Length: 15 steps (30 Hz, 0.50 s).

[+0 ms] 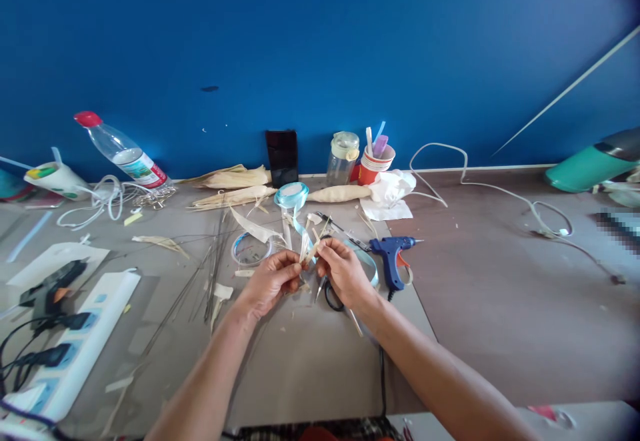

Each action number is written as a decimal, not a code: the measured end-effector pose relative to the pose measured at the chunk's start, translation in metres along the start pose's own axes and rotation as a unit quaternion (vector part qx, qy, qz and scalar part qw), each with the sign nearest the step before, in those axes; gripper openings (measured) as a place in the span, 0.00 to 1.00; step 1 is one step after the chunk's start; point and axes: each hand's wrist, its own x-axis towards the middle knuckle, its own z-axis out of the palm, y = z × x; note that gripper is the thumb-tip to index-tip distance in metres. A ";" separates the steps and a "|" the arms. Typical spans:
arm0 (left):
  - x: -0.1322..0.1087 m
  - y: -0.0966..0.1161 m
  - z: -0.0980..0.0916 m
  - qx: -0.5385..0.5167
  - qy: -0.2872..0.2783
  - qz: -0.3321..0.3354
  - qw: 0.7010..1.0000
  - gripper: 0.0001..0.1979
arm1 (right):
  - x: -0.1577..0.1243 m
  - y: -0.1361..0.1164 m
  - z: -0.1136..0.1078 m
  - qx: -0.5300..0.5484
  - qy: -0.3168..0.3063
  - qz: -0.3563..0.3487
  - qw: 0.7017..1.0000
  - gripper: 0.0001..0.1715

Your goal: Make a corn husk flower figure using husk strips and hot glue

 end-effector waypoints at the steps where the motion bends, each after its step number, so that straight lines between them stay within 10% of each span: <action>1: 0.000 0.000 0.000 0.001 0.002 0.002 1.000 0.12 | 0.000 0.000 0.000 0.012 -0.006 0.002 1.000 0.13; 15: -0.001 0.000 0.004 0.010 0.008 -0.012 1.000 0.14 | -0.004 0.004 0.005 0.004 -0.005 -0.015 1.000 0.13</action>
